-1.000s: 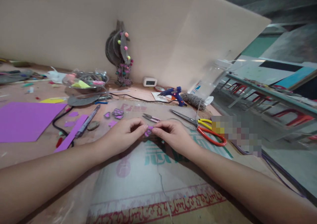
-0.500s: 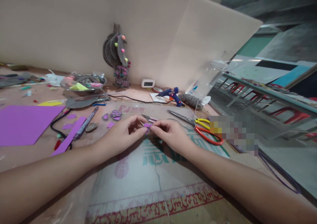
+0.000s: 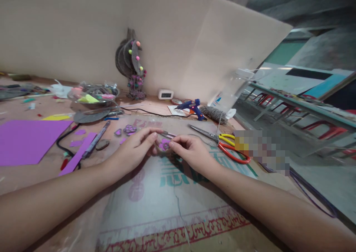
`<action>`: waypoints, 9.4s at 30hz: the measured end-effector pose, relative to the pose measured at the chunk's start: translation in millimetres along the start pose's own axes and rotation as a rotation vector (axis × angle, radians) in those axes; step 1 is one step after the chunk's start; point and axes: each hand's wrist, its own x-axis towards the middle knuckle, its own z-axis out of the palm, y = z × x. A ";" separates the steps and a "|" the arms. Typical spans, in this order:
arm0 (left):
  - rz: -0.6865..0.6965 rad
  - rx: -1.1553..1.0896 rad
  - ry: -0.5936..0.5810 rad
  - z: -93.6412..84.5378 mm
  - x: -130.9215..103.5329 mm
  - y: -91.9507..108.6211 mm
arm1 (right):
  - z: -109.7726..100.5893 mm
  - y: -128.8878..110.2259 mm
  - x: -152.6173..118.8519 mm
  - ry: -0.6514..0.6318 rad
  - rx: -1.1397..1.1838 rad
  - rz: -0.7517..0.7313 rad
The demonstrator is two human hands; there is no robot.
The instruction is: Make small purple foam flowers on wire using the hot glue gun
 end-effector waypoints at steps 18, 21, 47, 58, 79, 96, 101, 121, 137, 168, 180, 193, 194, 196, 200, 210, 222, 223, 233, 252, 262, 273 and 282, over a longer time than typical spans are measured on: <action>0.006 0.057 -0.034 -0.9 0.9 -1.3 | -2.1 -1.6 -0.9 0.038 0.083 -0.010; 0.054 0.142 -0.123 -0.6 0.7 0.6 | -4.4 1.6 -0.1 0.068 0.074 -0.014; 0.029 0.008 0.009 -3.8 4.3 -1.6 | -0.6 -3.0 3.1 0.046 -0.090 -0.091; -0.098 -0.326 0.161 -4.0 13.6 -15.4 | -1.0 -5.2 -0.7 0.056 -0.025 -0.058; 0.048 0.159 -0.062 -1.9 3.8 0.0 | 0.0 -1.5 -0.4 -0.006 -0.095 -0.123; -0.068 0.019 0.070 -2.5 7.7 -0.1 | -2.2 -8.4 -11.6 -0.046 -0.479 -0.271; -0.095 0.036 0.012 -1.2 5.8 3.5 | -0.6 -3.6 -8.3 0.069 -0.380 -0.249; -0.055 0.098 -0.068 -0.4 2.5 3.8 | -7.7 -9.8 -4.5 0.105 -0.291 -0.212; -0.066 0.089 -0.001 0.2 2.2 4.3 | -40.0 6.6 20.5 -0.029 -0.900 -0.397; -0.130 -0.274 0.088 -0.8 11.0 -2.9 | -13.4 -24.2 -49.1 -0.153 -0.659 -0.282; -0.124 -0.377 0.080 -0.2 9.9 -7.2 | -12.3 -7.8 -28.2 -0.043 -0.865 -0.241; -0.097 -0.307 0.046 1.2 10.2 -6.1 | -15.5 4.6 -21.4 0.073 -0.934 -0.399; -0.096 -0.304 0.042 1.2 10.0 -6.1 | -15.1 4.4 -20.7 0.070 -0.953 -0.409; -0.095 -0.294 0.035 1.5 9.7 -5.4 | -14.4 4.4 -19.3 0.068 -0.982 -0.431; -0.104 -0.267 0.025 1.9 8.9 -2.5 | -14.0 6.4 -18.0 0.077 -1.022 -0.493; -0.101 -0.151 -0.011 0.8 8.4 -2.7 | -14.6 7.8 -16.3 0.080 -1.024 -0.541; -0.145 -0.095 -0.022 0.1 6.9 0.2 | -14.6 10.9 -16.1 0.058 -1.005 -0.540; -0.146 -0.096 -0.025 0.0 6.9 0.0 | -14.5 10.7 -16.0 0.058 -1.007 -0.543; -0.153 -0.102 -0.016 -0.2 5.4 6.9 | -13.4 6.3 -17.9 0.055 -0.968 -0.534; -0.094 -0.096 -0.020 0.9 4.4 -0.1 | -46.6 -2.1 3.6 0.224 -0.834 -0.448; -0.069 -0.044 -0.058 0.0 4.0 -1.6 | -6.2 -11.2 -0.5 -0.030 -0.472 -0.246; -0.057 0.044 -0.087 0.1 2.9 -2.9 | 0.4 -4.9 -2.2 -0.099 -0.218 -0.076; -0.034 0.033 -0.079 1.2 3.3 -5.0 | 2.3 -4.2 -2.4 -0.090 -0.062 -0.008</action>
